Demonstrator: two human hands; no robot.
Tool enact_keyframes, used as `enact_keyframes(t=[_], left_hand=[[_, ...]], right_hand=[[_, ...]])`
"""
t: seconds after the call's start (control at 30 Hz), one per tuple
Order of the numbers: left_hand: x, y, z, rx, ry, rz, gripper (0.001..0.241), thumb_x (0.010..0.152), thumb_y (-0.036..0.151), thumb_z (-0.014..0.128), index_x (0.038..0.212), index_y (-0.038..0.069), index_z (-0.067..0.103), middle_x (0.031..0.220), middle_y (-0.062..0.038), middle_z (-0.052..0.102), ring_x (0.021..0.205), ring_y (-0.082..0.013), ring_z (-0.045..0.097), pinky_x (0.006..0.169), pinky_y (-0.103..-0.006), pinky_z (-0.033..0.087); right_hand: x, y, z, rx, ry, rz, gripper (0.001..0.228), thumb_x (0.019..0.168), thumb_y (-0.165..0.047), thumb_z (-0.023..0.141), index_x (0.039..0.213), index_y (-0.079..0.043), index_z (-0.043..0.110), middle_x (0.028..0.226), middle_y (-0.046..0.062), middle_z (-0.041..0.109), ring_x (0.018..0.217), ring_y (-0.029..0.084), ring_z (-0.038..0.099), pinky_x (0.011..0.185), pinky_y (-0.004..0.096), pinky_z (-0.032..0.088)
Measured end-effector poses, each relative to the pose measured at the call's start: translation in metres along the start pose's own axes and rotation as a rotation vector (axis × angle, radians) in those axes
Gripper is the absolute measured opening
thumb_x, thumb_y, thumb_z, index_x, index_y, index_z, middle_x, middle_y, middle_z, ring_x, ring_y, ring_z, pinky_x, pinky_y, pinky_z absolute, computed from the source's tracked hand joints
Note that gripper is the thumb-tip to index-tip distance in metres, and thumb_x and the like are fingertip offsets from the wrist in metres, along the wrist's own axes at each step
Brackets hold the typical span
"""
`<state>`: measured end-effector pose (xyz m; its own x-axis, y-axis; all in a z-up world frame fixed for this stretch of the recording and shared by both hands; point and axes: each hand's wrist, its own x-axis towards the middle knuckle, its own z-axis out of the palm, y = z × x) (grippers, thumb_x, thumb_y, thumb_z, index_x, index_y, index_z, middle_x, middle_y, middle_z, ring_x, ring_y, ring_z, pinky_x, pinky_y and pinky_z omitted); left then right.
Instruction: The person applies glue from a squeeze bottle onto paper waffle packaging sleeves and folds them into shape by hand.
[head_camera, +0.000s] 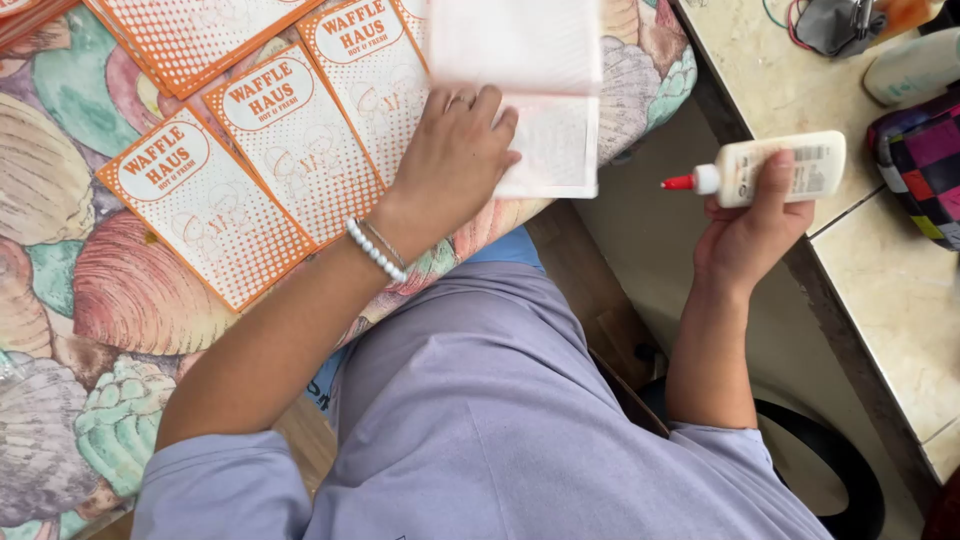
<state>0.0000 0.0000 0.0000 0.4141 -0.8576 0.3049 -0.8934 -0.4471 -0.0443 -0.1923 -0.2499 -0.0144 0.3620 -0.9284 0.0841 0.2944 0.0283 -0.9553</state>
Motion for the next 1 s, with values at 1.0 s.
enact_keyframes(t=[1.0], left_hand=[[-0.068, -0.014, -0.001, -0.473, 0.053, -0.106, 0.051, 0.079, 0.027, 0.082, 0.124, 0.007, 0.070, 0.121, -0.008, 0.055, 0.108, -0.0289, 0.052, 0.097, -0.0518, 0.033]], right_hand=[[-0.053, 0.052, 0.062, -0.295, -0.703, -0.642, 0.018, 0.091, 0.006, 0.084, 0.093, 0.015, 0.069, 0.076, 0.025, 0.071, 0.075, 0.022, 0.067, 0.066, 0.038, 0.056]])
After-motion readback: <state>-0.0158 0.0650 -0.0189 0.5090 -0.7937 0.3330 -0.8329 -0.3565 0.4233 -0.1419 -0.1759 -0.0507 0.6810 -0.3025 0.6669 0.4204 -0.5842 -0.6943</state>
